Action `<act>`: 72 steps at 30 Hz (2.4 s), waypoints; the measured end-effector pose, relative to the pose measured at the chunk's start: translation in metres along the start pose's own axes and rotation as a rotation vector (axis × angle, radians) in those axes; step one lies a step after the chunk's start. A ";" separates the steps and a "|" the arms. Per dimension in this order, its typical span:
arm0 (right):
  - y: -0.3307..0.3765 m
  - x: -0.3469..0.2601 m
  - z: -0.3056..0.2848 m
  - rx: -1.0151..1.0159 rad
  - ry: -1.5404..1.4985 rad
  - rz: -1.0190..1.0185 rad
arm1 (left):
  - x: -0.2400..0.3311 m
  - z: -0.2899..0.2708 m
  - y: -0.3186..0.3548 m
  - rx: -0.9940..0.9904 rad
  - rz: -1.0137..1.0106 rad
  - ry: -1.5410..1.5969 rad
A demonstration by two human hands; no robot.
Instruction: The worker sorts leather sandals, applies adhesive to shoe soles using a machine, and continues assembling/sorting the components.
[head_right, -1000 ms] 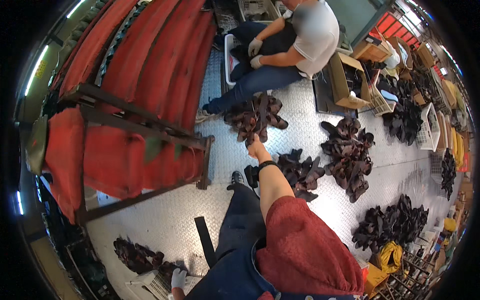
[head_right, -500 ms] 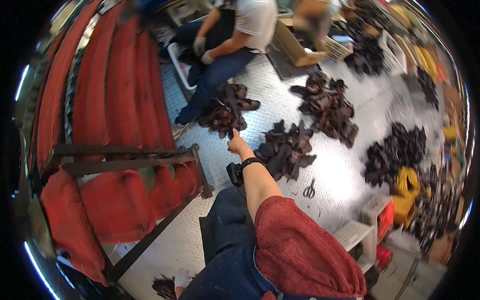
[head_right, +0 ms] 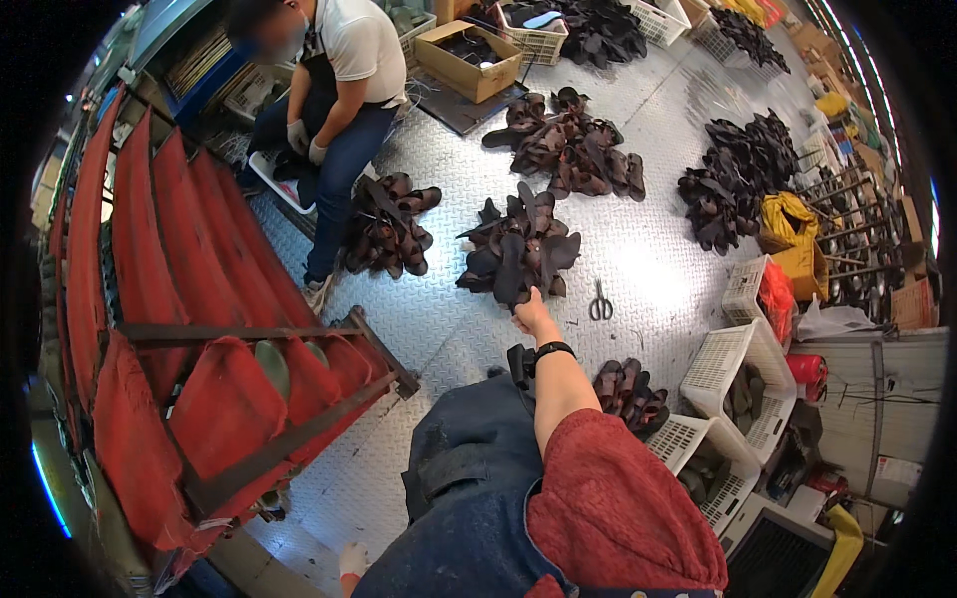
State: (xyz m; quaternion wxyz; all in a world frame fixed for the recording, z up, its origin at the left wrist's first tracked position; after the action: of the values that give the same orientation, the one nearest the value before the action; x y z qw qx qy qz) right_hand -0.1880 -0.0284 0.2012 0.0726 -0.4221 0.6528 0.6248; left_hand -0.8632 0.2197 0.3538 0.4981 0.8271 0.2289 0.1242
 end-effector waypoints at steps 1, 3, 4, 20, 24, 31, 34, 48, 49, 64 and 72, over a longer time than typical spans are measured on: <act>0.003 -0.001 0.002 -0.002 -0.022 -0.010 | -0.011 -0.001 -0.002 0.015 0.000 0.004; -0.001 0.003 -0.001 -0.012 -0.034 -0.019 | -0.006 -0.001 -0.007 0.143 0.196 -0.128; -0.004 0.005 -0.003 -0.014 -0.038 -0.025 | -0.008 0.002 -0.010 0.152 0.198 -0.129; -0.017 0.008 -0.045 -0.075 -0.037 -0.048 | -0.012 0.067 0.052 0.017 0.089 -0.124; -0.012 0.020 -0.059 -0.061 0.002 -0.049 | -0.040 0.076 0.051 0.065 0.136 -0.254; 0.020 0.053 -0.069 -0.056 -0.032 -0.075 | -0.081 0.094 0.026 0.015 0.353 -0.623; 0.000 0.107 -0.100 0.051 0.035 -0.173 | -0.112 0.089 0.004 0.030 0.457 -0.724; 0.306 0.179 0.396 -0.883 1.274 -0.738 | -0.471 -0.113 -0.038 0.410 -0.035 0.561; 0.348 0.190 0.465 -1.230 1.066 -0.888 | -0.483 -0.147 -0.041 0.495 -0.041 0.546; 1.022 0.338 1.104 -2.288 0.744 -0.982 | -0.795 -0.437 -0.173 0.755 -0.384 0.555; 1.259 0.335 1.325 -2.598 0.390 -0.898 | -0.845 -0.769 -0.385 0.932 -0.212 0.490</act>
State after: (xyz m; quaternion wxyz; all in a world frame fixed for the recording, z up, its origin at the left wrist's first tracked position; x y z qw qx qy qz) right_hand -1.7816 0.8064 0.6663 -0.2666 -0.4375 -0.5807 0.6326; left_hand -2.0253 0.5382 0.3975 0.0202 0.8796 0.4516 0.1478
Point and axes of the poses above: each hand's wrist, its own y-axis away from the middle knuckle, its own z-axis out of the palm, x = y × z, the point moved 8 cm from there along -y, towards the middle knuckle, and after that the axes turned 7 degrees about -z, right-handed, at the moved point
